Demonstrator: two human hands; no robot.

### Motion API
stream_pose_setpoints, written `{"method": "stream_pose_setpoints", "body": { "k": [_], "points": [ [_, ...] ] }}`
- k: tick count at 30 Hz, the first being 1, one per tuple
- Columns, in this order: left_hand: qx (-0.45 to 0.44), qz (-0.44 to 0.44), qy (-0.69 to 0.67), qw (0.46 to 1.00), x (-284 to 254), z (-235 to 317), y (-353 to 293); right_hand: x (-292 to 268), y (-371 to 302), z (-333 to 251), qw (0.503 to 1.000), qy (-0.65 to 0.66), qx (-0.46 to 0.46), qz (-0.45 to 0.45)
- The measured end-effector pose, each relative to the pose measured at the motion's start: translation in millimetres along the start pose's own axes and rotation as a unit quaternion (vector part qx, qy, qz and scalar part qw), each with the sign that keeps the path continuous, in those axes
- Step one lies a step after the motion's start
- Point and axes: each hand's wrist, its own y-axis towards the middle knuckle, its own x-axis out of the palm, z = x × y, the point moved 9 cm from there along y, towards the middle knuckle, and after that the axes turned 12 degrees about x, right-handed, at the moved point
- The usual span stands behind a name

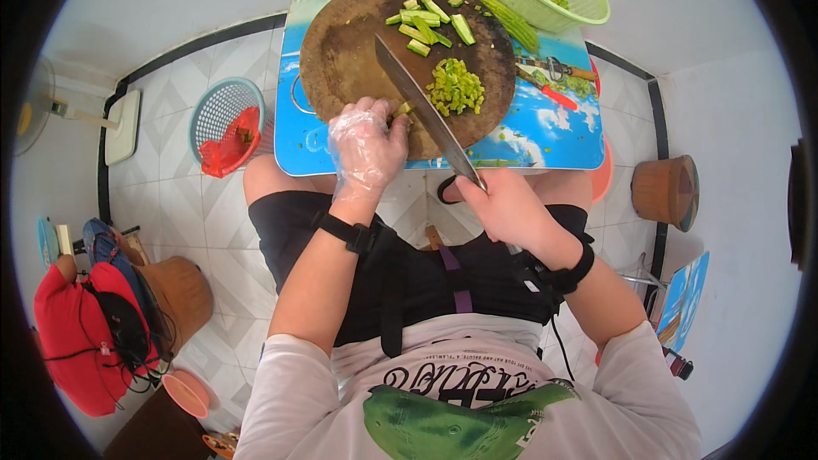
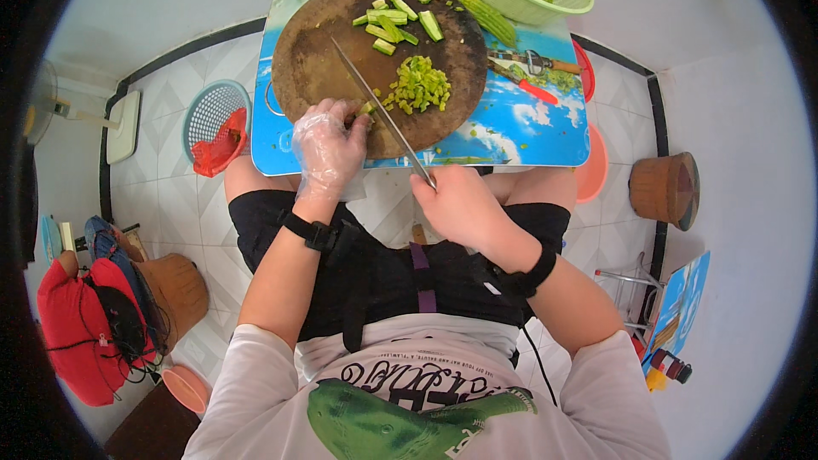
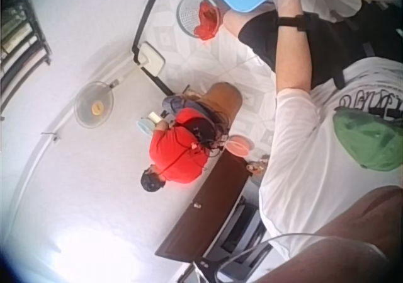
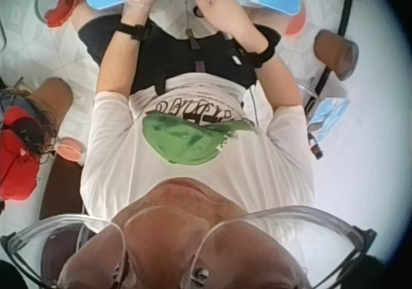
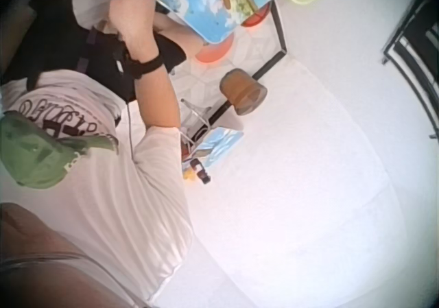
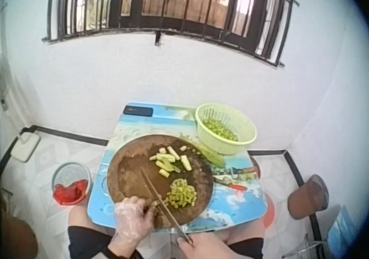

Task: The person chops bitter melon into small pieces on a wooden cutting board using a cleaver. They handle sections of the vegetable, slice them into smaller bits, and push the chopped pieces aside to make room for more.

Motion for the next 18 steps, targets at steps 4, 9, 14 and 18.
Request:
{"method": "stream_pose_setpoints", "body": {
  "k": [4,9,14,18],
  "points": [
    [-0.01,-0.004,-0.009,1.0,1.3,-0.6,-0.4,7.7,22.6,-10.1,0.997,0.017,0.053,-0.047],
    [-0.006,-0.001,-0.017,1.0,1.4,0.2,0.2,-4.2,37.5,-15.4,0.999,0.015,0.024,0.026],
    [-0.005,-0.006,-0.014,1.0,1.2,0.8,-2.1,-10.7,28.0,4.4,0.993,0.09,0.071,-0.004],
    [-0.013,0.015,-0.016,1.0,-1.7,1.1,-3.0,-13.3,18.8,8.3,0.997,0.071,0.027,0.026]
  ]
}}
